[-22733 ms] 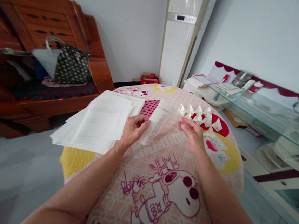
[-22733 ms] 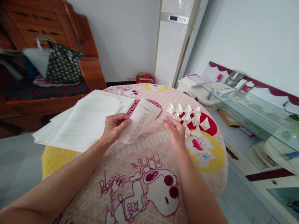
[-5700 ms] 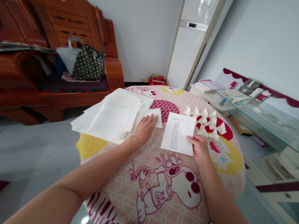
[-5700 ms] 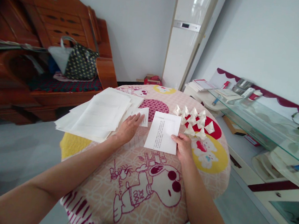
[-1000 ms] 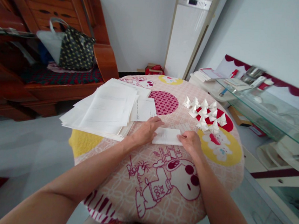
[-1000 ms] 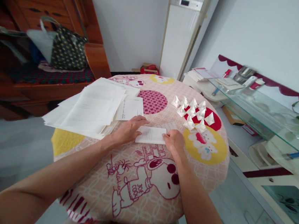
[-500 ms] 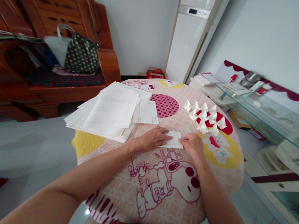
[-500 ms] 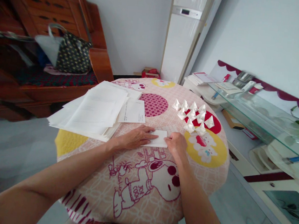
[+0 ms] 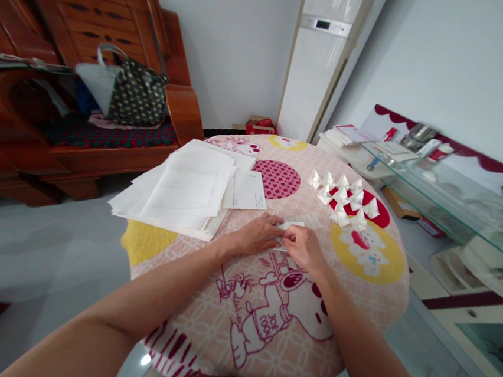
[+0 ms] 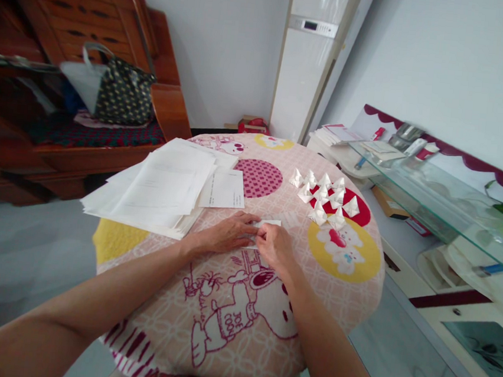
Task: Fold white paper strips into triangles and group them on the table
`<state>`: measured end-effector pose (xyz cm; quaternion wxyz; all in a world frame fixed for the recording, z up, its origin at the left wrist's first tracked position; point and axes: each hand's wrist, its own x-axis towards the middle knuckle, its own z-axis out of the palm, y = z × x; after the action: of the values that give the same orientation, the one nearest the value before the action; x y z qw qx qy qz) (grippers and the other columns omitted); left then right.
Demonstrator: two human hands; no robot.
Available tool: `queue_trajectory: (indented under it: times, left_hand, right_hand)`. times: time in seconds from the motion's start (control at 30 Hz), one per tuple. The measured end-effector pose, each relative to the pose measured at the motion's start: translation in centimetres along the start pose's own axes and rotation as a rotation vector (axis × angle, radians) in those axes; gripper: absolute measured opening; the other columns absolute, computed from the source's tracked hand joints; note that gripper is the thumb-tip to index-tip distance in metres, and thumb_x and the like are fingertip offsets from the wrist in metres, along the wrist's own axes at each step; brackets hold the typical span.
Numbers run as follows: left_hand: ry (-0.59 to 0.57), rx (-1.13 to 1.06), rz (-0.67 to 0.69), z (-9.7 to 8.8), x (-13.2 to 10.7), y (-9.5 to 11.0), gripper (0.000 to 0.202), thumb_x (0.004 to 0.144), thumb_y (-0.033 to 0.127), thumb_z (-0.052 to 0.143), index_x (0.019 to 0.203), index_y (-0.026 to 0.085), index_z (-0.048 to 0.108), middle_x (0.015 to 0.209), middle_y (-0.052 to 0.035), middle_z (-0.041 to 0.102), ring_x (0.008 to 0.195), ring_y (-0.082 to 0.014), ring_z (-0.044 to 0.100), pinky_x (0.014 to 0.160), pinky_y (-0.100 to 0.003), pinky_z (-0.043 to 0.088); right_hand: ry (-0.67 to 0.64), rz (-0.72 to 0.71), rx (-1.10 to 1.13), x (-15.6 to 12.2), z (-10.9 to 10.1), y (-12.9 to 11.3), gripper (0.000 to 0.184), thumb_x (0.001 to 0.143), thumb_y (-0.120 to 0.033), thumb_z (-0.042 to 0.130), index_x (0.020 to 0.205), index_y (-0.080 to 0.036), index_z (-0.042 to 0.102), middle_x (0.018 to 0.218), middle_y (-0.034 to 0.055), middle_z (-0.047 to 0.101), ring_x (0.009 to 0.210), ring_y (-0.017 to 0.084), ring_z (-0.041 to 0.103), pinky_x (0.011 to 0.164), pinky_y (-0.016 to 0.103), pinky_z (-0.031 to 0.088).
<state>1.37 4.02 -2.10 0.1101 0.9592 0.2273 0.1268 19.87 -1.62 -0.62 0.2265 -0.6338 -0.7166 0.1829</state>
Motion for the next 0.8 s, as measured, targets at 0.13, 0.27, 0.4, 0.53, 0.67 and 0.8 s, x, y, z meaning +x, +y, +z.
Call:
queue_trajectory:
  times: [0.13, 0.27, 0.4, 0.53, 0.67, 0.8]
  left_hand:
    - [0.004, -0.013, -0.027, -0.2, 0.0, 0.0, 0.036, 0.097, 0.025, 0.064, 0.133, 0.025, 0.069, 0.142, -0.0135, 0.063, 0.131, -0.0278, 0.057, 0.111, -0.044, 0.044]
    - [-0.002, -0.035, -0.039, -0.2, 0.0, 0.0, 0.035, 0.096, 0.025, 0.065, 0.131, 0.025, 0.071, 0.142, -0.0142, 0.063, 0.130, -0.0299, 0.058, 0.110, -0.046, 0.044]
    - [-0.013, -0.043, -0.053, -0.3, -0.1, 0.1, 0.036, 0.094, 0.023, 0.068, 0.130, 0.025, 0.071, 0.144, -0.0135, 0.061, 0.131, -0.0296, 0.057, 0.111, -0.047, 0.044]
    - [-0.014, -0.045, -0.053, -0.5, -0.2, 0.2, 0.037, 0.095, 0.024, 0.067, 0.132, 0.025, 0.070, 0.144, -0.0143, 0.061, 0.132, -0.0303, 0.057, 0.111, -0.048, 0.044]
    - [-0.019, -0.048, -0.060, -0.6, -0.2, 0.2, 0.041, 0.094, 0.023, 0.068, 0.135, 0.025, 0.069, 0.145, -0.0154, 0.060, 0.132, -0.0311, 0.057, 0.111, -0.048, 0.045]
    - [0.002, -0.057, -0.058, -0.5, -0.2, 0.2, 0.044, 0.095, 0.024, 0.067, 0.139, 0.025, 0.067, 0.146, -0.0152, 0.060, 0.132, -0.0313, 0.057, 0.110, -0.048, 0.045]
  right_hand:
    - [-0.127, 0.112, 0.063, 0.0, -0.5, 0.4, 0.014, 0.077, -0.009, 0.064, 0.069, -0.018, 0.071, 0.060, 0.0002, 0.064, 0.060, 0.015, 0.056, 0.059, 0.025, 0.036]
    - [-0.173, 0.161, 0.073, -0.1, -1.0, -0.2, 0.011, 0.074, -0.010, 0.068, 0.067, -0.018, 0.071, 0.061, -0.0002, 0.064, 0.061, 0.014, 0.057, 0.059, 0.026, 0.036]
    - [-0.188, 0.158, 0.088, -0.1, -1.1, -0.5, 0.011, 0.072, -0.011, 0.070, 0.065, -0.019, 0.069, 0.058, -0.0022, 0.062, 0.059, 0.013, 0.055, 0.057, 0.025, 0.034]
    - [-0.190, 0.155, 0.098, -0.2, -1.0, -0.2, 0.010, 0.071, -0.012, 0.072, 0.064, -0.019, 0.069, 0.058, -0.0026, 0.062, 0.059, 0.013, 0.055, 0.057, 0.025, 0.035]
    - [-0.202, 0.206, 0.096, -0.4, -1.5, -0.2, 0.011, 0.070, -0.011, 0.070, 0.062, -0.019, 0.067, 0.054, -0.0029, 0.060, 0.057, 0.014, 0.055, 0.056, 0.025, 0.035]
    - [-0.196, 0.240, 0.119, -0.7, -2.2, 0.0, 0.013, 0.068, -0.009, 0.066, 0.060, -0.019, 0.065, 0.052, -0.0021, 0.059, 0.055, 0.013, 0.055, 0.055, 0.025, 0.036]
